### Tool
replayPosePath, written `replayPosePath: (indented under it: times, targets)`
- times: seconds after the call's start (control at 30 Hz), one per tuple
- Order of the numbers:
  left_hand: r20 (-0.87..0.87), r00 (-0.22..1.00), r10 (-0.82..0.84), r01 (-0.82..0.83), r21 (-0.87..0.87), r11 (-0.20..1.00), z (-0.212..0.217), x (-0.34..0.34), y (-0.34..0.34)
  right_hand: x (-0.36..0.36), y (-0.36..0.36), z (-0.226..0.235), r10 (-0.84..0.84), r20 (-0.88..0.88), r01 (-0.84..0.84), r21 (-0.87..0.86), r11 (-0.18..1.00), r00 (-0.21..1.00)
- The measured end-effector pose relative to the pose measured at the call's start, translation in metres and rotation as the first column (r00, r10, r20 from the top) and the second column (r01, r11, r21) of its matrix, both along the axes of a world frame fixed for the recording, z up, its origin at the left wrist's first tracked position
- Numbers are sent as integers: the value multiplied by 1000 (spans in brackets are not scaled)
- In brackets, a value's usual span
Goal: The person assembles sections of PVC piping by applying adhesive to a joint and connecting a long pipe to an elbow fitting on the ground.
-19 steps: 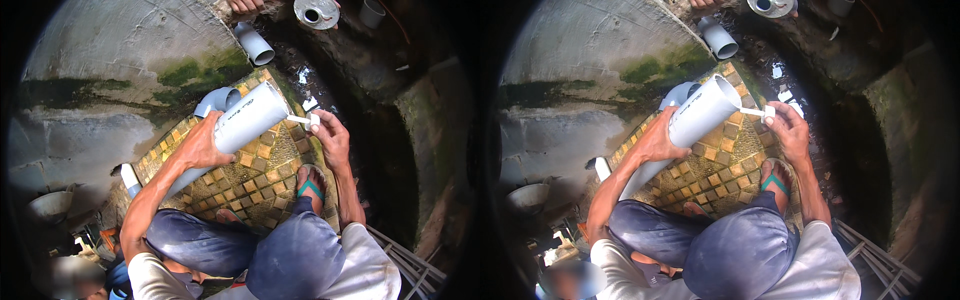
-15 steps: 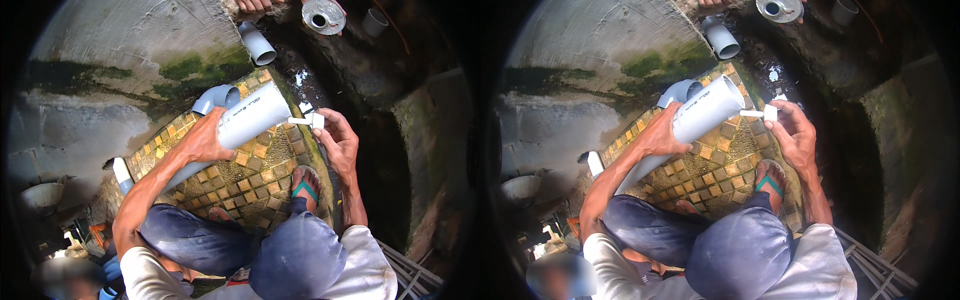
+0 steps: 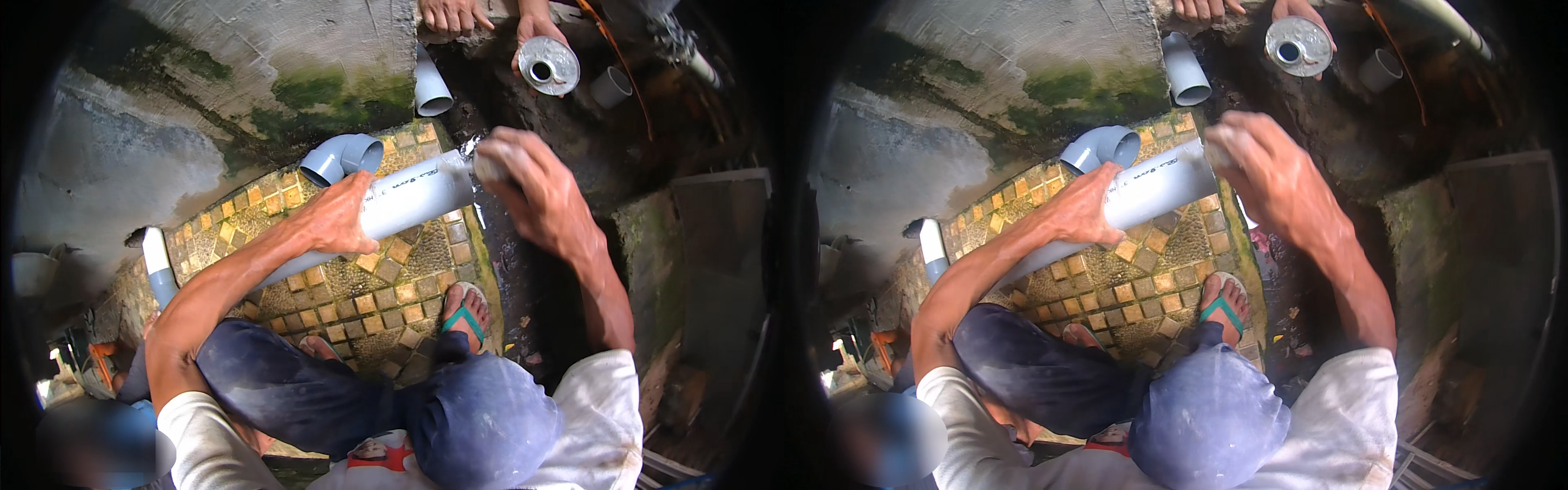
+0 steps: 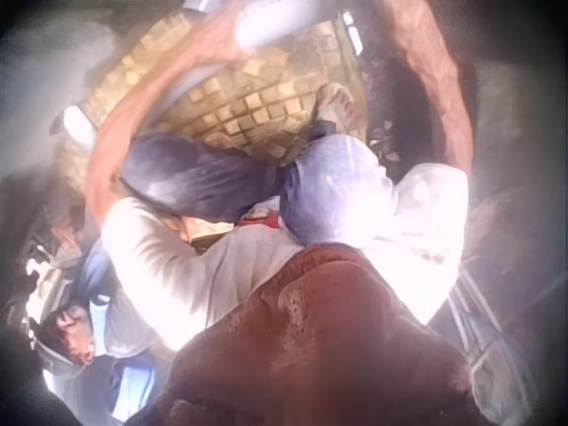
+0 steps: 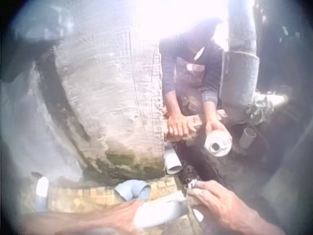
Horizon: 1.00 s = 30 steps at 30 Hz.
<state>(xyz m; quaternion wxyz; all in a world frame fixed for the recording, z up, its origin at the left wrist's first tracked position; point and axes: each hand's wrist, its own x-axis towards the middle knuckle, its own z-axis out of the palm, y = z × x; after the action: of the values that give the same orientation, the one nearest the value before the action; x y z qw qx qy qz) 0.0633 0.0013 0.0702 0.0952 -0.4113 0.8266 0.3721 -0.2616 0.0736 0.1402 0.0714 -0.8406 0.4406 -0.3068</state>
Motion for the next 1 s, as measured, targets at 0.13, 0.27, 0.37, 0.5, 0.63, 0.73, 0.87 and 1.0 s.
replayPosePath:
  times: [0.13, 0.27, 0.37, 0.5, 0.63, 0.73, 0.87, 1.0]
  targets:
    - [-38, 999, -18, 17, -33, 999, -13, 4, -1, -15, 32, 10, -62, -21, 62, 37, 997, 998]
    - [-6, 1000, -14, 14, 19, 1000, -30, -1, -4, -44, 5, 43, -273, 45, 276, -215, 937, 961]
    - [-20, 1000, -21, 21, 11, 1000, -38, -2, -1, -57, -33, 55, -351, -35, 330, -267, 905, 936]
    - [1, 998, -63, 63, 26, 998, -50, -10, 4, -63, -68, 37, -293, -236, 253, -187, 949, 926]
    - [43, 994, -102, 100, 48, 994, -55, -15, 7, -64, -87, 15, -235, -434, 180, -164, 970, 870]
    - [57, 991, -124, 121, 54, 991, -63, -14, 6, -64, -98, 5, -135, -486, 41, -199, 979, 863]
    - [65, 990, -121, 118, 52, 992, -74, -9, 7, -50, -105, -6, -37, -636, -112, -193, 975, 771]
    - [50, 990, -133, 131, 26, 991, -73, -15, 5, -77, -114, -19, -159, -630, 3, -242, 970, 760]
